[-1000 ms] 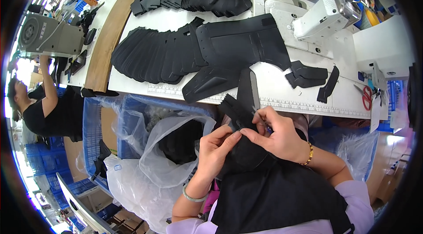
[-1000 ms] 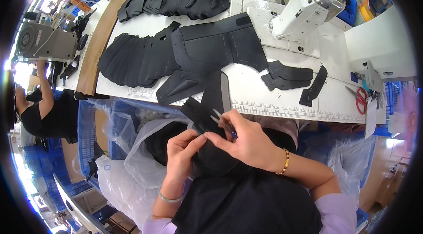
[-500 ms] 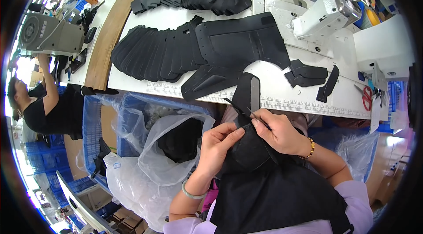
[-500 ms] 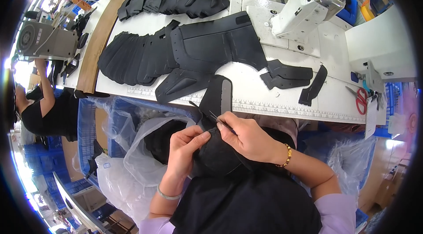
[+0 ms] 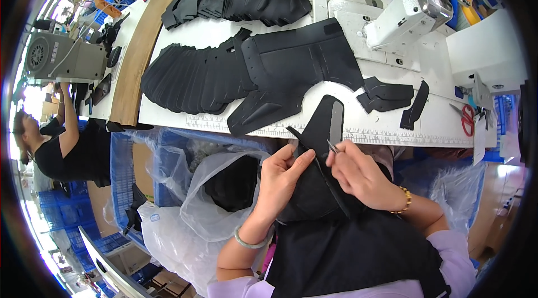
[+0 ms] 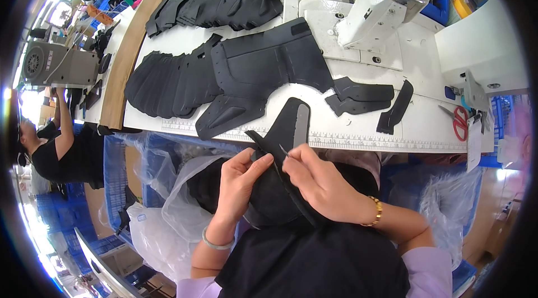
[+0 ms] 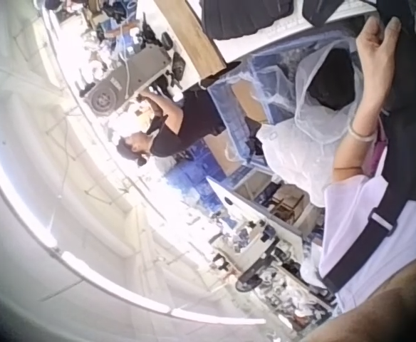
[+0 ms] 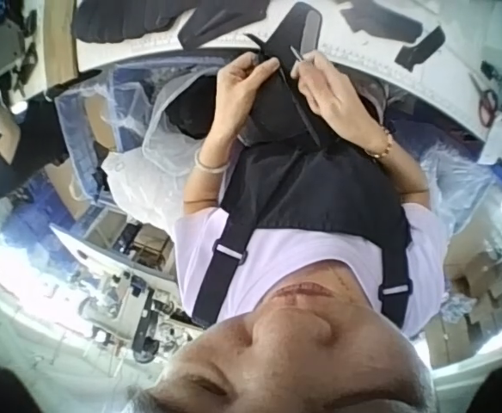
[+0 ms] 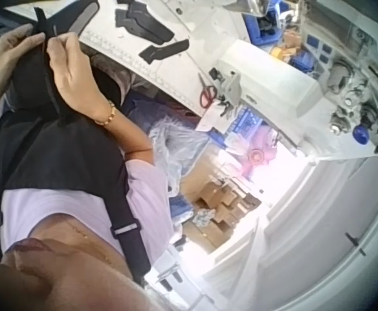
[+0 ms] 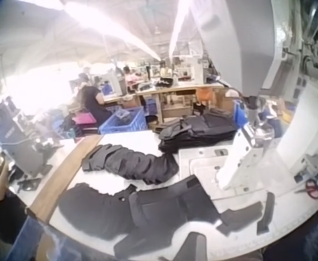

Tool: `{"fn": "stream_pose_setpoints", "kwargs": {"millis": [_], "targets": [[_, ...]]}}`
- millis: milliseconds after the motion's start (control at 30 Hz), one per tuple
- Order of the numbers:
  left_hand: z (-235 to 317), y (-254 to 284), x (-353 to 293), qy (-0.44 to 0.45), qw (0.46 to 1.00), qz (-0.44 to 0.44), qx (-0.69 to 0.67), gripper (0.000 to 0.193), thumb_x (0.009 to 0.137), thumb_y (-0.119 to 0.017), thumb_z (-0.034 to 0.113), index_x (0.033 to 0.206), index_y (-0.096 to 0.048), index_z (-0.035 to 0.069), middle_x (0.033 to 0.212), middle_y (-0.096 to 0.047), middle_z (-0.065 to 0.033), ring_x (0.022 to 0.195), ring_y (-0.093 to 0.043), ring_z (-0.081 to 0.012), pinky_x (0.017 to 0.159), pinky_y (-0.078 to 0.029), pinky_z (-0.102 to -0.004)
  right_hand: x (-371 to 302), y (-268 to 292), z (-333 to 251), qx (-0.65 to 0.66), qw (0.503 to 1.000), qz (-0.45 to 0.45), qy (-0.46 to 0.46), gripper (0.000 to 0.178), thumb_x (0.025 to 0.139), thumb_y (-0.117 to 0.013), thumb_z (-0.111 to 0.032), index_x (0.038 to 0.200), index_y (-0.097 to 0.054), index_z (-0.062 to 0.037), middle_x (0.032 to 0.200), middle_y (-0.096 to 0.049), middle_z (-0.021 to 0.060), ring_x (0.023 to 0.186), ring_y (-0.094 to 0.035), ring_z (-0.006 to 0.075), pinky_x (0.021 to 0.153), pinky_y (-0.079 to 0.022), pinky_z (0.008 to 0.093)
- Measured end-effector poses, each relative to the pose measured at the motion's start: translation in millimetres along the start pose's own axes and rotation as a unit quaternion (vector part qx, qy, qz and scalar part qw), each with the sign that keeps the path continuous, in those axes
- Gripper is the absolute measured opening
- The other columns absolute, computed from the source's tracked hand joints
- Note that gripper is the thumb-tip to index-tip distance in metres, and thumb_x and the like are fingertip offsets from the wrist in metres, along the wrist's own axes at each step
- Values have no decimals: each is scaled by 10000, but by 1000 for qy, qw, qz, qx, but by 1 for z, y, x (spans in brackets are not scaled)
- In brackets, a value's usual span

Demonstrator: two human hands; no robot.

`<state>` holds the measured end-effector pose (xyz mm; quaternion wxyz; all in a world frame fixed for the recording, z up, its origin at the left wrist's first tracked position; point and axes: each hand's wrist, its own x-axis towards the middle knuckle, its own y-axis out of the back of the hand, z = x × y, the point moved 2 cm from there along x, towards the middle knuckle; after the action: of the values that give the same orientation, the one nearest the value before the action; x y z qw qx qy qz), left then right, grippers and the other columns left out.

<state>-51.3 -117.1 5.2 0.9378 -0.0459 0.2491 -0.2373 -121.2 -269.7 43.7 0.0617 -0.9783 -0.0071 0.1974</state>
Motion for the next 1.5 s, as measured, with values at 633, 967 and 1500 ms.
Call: {"fn": "stream_pose_setpoints", "kwargs": {"millis": [633, 967, 1500], "targets": [[11, -7, -11, -73, 994, 66, 36, 421, 881, -652, 136, 583, -356, 113, 584, -310, 110, 553, -238, 11, 453, -158, -211, -8, -5, -9, 203, 930, -138, -275, 495, 971, -389, -457, 982, -489, 28, 623, -339, -38, 402, -308, 27, 341, -248, 193], [4, -3, -18, -170, 980, 29, 94, 336, 990, -444, 209, 714, -416, 20, 598, -312, 77, 587, -258, -22, 473, -194, -235, -6, -2, -2, 200, 934, -129, -266, 438, 948, -490, -405, 873, -538, 24, 583, -424, -22, 360, -324, 41, 335, -236, 201], [-20, 6, -12, -127, 991, 27, -18, 301, 975, -483, 221, 724, -452, 58, 671, -377, 84, 633, -280, -12, 532, -209, -205, 0, 1, 1, 210, 934, -121, -261, 398, 943, -526, -362, 817, -584, 10, 593, -486, -4, 354, -326, 31, 340, -231, 189]]}}
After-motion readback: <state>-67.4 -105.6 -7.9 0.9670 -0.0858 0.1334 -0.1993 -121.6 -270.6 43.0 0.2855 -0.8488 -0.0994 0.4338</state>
